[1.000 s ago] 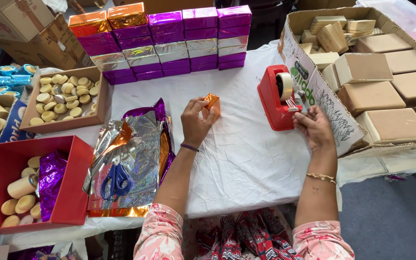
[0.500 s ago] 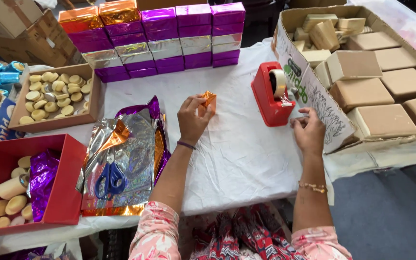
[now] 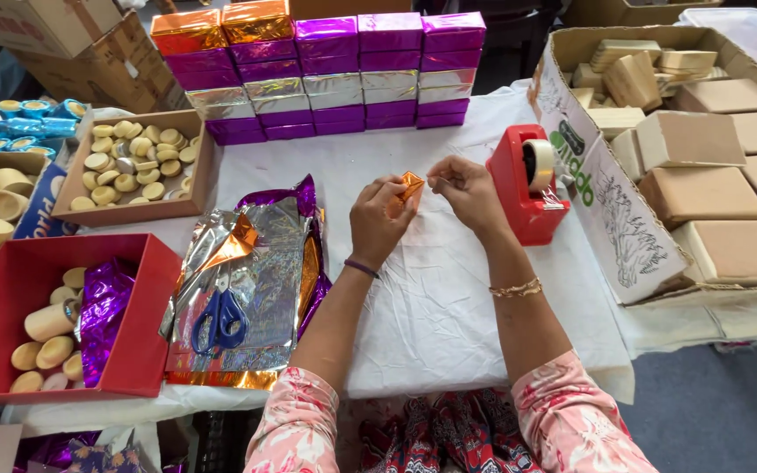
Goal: The person wipes a stack of small wooden blocks with a cloth, then wraps the stack in orange metallic foil. They fold the foil around the blocks and secure it with clear tape from a red dispenser. The wrapped package is placed on the table.
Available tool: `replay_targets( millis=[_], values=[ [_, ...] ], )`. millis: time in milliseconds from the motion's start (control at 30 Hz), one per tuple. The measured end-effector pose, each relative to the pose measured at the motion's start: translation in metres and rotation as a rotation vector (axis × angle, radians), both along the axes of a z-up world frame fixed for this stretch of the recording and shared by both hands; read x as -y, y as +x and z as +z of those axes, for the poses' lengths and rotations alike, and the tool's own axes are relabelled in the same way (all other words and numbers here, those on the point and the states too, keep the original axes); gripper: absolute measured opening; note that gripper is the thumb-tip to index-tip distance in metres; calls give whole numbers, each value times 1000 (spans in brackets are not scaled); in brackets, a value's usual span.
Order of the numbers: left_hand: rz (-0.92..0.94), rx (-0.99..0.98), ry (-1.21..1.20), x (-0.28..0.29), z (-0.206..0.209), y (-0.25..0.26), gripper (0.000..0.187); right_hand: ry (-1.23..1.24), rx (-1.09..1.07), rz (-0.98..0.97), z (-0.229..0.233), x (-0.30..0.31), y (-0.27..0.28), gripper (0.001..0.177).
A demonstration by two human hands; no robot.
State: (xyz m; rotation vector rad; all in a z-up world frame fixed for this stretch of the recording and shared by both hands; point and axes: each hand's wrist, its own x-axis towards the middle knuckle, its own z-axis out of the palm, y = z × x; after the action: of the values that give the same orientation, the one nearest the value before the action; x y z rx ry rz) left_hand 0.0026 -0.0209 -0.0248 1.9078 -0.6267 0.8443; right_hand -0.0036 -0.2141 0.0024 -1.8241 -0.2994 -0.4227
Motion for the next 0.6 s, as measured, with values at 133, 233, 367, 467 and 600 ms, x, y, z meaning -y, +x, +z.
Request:
replay_targets(
  millis=[133, 233, 367, 467, 600],
  values=[
    [20, -14, 17, 1, 1, 0, 22, 162, -189, 98, 3, -13, 13, 44],
    [13, -15, 6, 1, 4, -2, 32, 162, -178, 93, 5, -18, 17, 61],
    [6, -15, 0, 1, 2, 0, 42, 174, -183, 113, 3, -18, 27, 59],
    [10, -10, 8, 2, 1, 0, 45, 129, -194, 119, 9, -21, 28, 56],
    [14, -1, 23, 3, 1, 0, 44, -138, -251, -72, 21, -27, 26, 57]
  ],
)
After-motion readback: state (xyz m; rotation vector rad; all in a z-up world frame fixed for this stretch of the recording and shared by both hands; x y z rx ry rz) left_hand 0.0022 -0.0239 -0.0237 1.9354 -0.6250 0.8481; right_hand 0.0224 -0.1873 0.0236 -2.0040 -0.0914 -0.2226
